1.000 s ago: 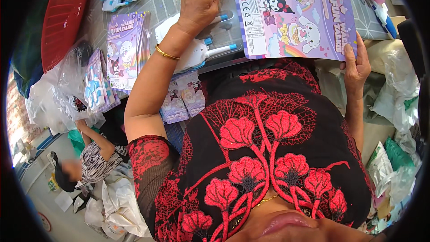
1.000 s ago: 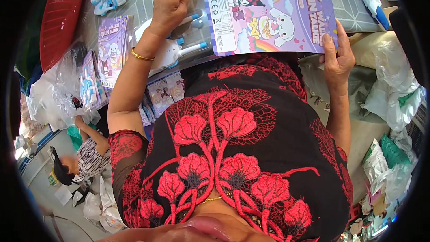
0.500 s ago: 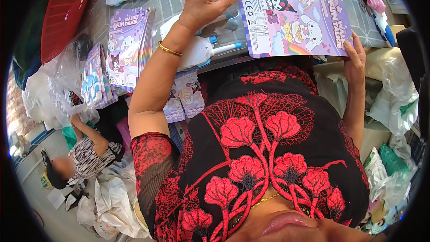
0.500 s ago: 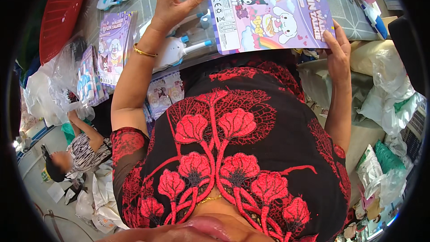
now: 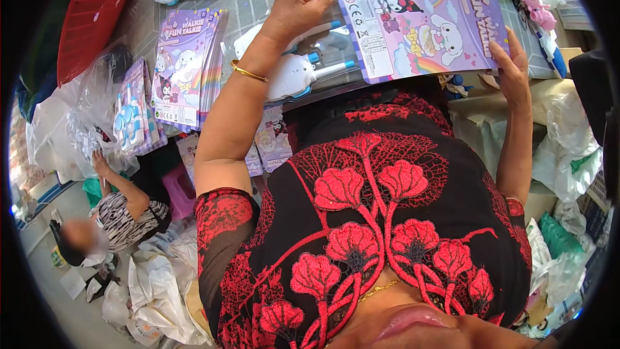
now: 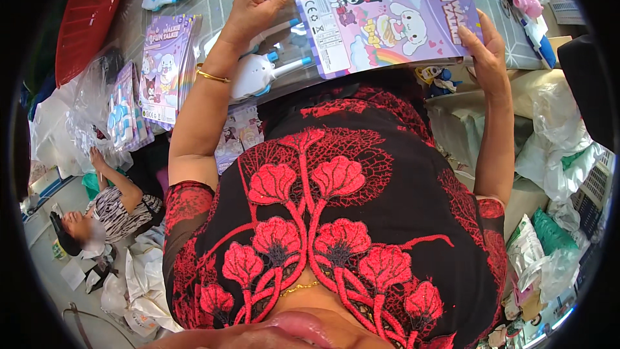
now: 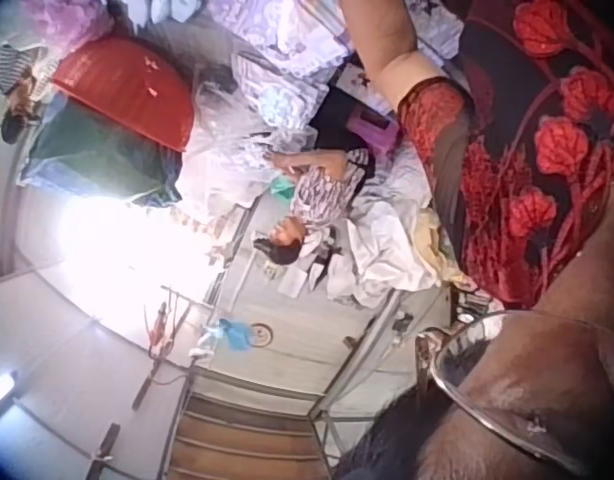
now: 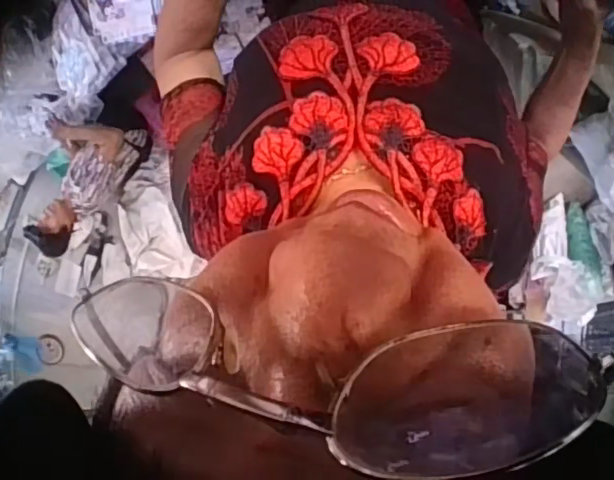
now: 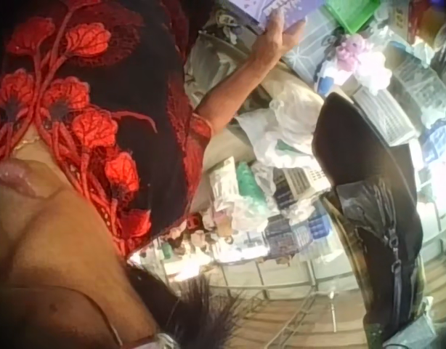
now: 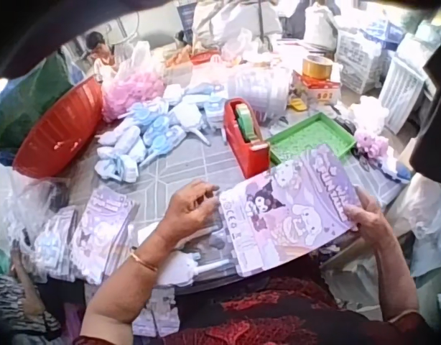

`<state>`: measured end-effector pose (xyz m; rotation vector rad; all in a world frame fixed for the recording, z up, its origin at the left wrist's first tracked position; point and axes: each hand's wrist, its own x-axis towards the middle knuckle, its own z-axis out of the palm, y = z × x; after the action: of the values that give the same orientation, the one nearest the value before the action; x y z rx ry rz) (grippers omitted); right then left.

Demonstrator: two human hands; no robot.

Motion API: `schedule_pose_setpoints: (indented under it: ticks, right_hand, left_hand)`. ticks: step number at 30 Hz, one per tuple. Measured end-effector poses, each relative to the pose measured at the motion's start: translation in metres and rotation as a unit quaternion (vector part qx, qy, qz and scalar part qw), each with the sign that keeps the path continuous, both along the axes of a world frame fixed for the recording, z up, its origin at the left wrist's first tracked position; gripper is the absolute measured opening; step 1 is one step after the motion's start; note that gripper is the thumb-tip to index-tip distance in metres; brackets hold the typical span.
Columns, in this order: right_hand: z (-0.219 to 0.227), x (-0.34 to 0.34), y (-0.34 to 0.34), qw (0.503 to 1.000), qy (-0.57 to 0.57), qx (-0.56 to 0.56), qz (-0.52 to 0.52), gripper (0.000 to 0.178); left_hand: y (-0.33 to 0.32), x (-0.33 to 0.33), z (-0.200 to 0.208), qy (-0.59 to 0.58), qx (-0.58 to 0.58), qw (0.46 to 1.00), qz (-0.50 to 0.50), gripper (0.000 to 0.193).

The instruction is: Packing walkie-talkie toys into themed cardboard and plastic packaging.

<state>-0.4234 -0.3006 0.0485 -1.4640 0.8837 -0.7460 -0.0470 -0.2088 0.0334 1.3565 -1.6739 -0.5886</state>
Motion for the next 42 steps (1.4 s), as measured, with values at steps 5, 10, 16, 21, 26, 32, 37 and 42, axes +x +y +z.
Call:
schedule_pose_setpoints:
  ticks: [5,10,16,21,26,32,37,42]
  right_hand:
    - [0.008,0.017,-0.009,0.998,-0.022,0.04,0.038,0.041]
    - [-0.001,0.013,-0.013,0.989,-0.036,0.139,0.02,0.038]
    - [0.01,0.018,-0.019,0.989,0.048,0.137,0.033,0.036]
    - [0.02,0.016,-0.036,0.975,0.137,0.171,0.046,0.037]
    - [0.01,0.039,-0.032,0.983,0.129,0.109,0.074,0.042]
    - [0.012,0.031,-0.03,0.985,0.131,0.085,0.068,0.042]
    - [0.012,0.04,-0.027,0.991,0.09,0.057,0.087,0.039]
    - [0.007,0.056,-0.016,0.988,0.07,0.079,0.116,0.036]
  left_hand:
    - [-0.017,0.01,-0.026,0.061,-0.235,0.967,-0.072,0.02]
    - [-0.01,-0.011,0.006,0.063,0.053,0.996,0.038,0.022]
    - [-0.007,-0.003,-0.006,0.07,0.027,0.997,0.001,0.026]
    - [-0.004,-0.003,-0.001,0.01,-0.015,0.999,0.037,0.031]
    - [0.005,-0.004,0.027,-0.091,-0.114,0.987,0.069,0.032]
    - [0.114,0.032,0.049,-0.26,-0.073,0.923,0.272,0.045]
    - [0.15,0.011,0.009,-0.143,-0.01,0.931,0.337,0.062]
    - [0.146,0.003,0.012,-0.008,-0.035,0.961,0.276,0.068]
